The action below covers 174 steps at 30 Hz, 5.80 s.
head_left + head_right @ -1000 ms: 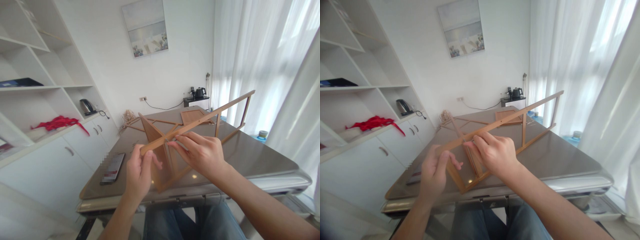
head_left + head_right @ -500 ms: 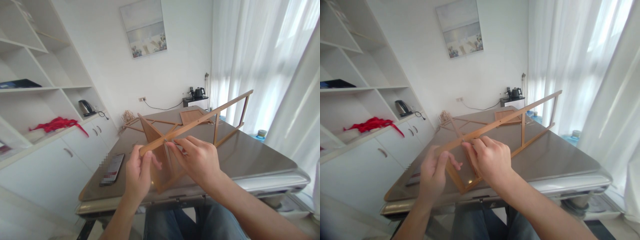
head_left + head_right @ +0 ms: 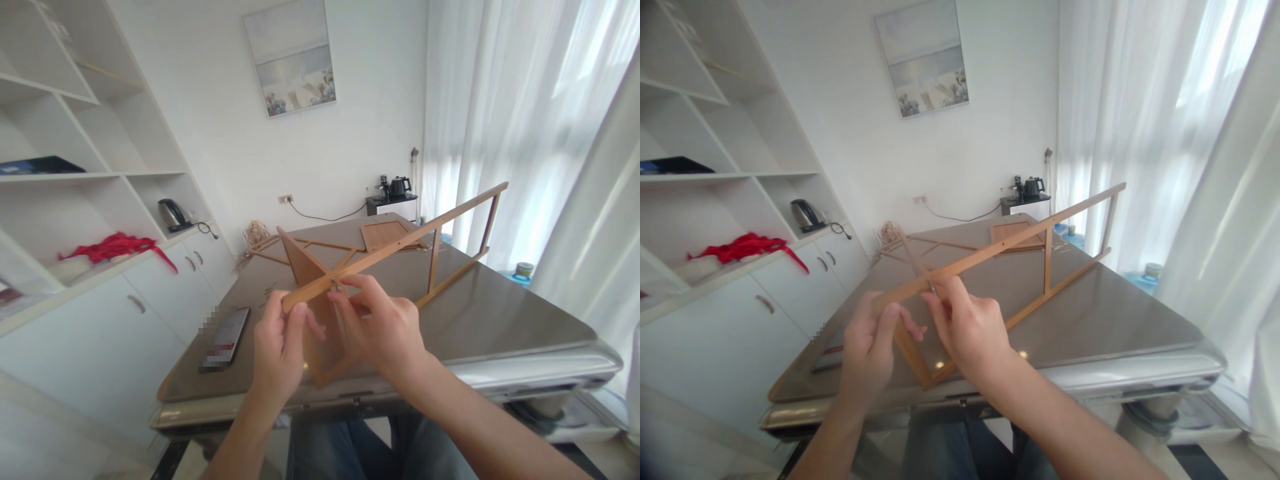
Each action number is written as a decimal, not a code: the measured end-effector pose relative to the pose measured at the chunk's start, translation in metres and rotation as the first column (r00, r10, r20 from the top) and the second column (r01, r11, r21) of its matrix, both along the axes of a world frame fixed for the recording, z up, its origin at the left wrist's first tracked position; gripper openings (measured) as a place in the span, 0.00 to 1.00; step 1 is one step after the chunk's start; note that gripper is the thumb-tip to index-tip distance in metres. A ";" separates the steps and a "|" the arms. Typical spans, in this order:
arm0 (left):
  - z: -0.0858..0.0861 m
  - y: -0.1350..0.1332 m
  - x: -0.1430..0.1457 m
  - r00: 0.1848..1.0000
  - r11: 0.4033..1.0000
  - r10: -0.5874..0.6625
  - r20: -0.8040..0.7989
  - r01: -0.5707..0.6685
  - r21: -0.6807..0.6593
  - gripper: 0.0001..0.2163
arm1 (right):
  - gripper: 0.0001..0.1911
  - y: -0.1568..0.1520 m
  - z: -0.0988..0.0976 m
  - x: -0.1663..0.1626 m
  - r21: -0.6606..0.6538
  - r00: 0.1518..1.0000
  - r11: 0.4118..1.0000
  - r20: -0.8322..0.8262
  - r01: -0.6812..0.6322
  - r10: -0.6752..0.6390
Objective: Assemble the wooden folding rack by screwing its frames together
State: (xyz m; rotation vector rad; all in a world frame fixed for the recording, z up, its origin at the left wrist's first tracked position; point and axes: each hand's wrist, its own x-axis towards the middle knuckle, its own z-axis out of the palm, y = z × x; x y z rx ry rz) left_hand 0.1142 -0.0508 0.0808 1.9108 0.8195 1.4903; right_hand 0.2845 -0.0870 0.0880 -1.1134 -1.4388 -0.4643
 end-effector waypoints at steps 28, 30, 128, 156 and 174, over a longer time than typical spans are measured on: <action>-0.002 0.001 0.001 0.999 0.999 -0.035 0.042 0.036 -0.023 0.10 | 0.13 0.008 0.060 0.015 -0.035 0.975 0.990 0.174 -0.137 0.141; -0.003 0.001 0.001 0.998 0.999 -0.037 0.045 0.038 -0.030 0.10 | 0.05 0.008 0.062 0.019 -0.057 0.975 0.978 0.081 -0.201 0.206; -0.002 0.000 0.001 1.000 1.000 -0.014 0.025 0.015 -0.023 0.12 | 0.13 -0.010 0.016 0.022 0.037 0.939 0.987 0.305 0.155 -0.159; 0.002 0.000 0.000 1.000 1.000 0.013 -0.019 -0.012 0.015 0.13 | 0.10 -0.003 0.000 0.012 0.043 0.965 0.992 0.240 -0.115 0.101; 0.054 0.081 0.000 0.985 0.841 0.028 -0.170 0.069 0.537 0.23 | 0.26 -0.013 0.020 0.029 -0.022 0.808 0.985 0.570 -0.170 0.152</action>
